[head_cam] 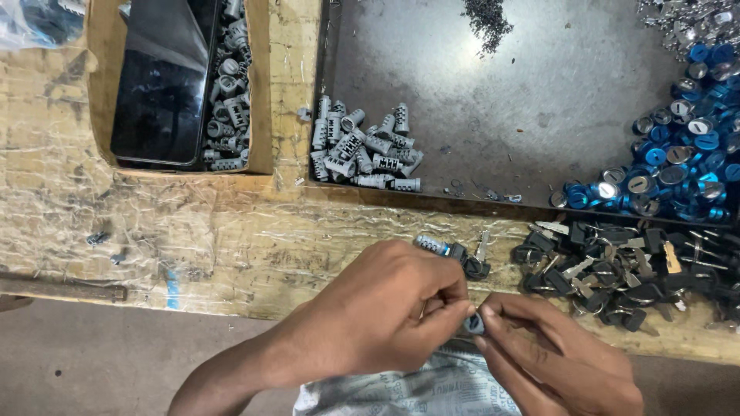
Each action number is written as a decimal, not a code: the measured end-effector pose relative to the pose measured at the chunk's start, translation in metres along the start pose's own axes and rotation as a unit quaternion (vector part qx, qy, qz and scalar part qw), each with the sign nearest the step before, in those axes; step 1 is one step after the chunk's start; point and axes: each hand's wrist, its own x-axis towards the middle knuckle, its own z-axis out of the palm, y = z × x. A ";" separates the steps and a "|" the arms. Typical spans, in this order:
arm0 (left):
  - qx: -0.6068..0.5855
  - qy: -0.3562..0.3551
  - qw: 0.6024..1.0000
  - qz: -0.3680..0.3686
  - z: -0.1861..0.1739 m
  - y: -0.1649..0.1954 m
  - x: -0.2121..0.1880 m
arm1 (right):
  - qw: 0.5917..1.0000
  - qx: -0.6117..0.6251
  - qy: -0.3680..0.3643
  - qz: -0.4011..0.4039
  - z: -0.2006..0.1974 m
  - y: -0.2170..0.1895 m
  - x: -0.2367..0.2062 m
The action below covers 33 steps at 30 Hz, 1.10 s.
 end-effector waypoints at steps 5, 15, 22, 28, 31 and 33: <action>-0.121 -0.048 0.989 -0.077 -0.004 -0.002 -0.002 | 0.996 0.083 -0.008 0.015 -0.002 0.003 0.002; -0.140 -0.065 0.982 -0.113 -0.017 0.007 0.005 | 0.998 0.049 0.034 -0.034 0.001 -0.014 0.015; -0.065 -0.035 0.995 -0.059 -0.011 0.005 0.001 | 0.997 0.049 0.044 -0.031 0.003 -0.008 0.005; -0.042 0.156 0.985 0.060 0.040 -0.010 -0.014 | 0.995 0.042 0.089 0.008 0.013 -0.003 -0.004; 0.012 0.288 0.946 0.149 0.074 -0.020 -0.016 | 0.993 0.050 0.106 0.013 0.019 0.002 -0.009; 0.066 0.360 0.908 0.205 0.089 -0.024 -0.015 | 0.991 0.042 0.124 -0.010 0.027 0.007 -0.014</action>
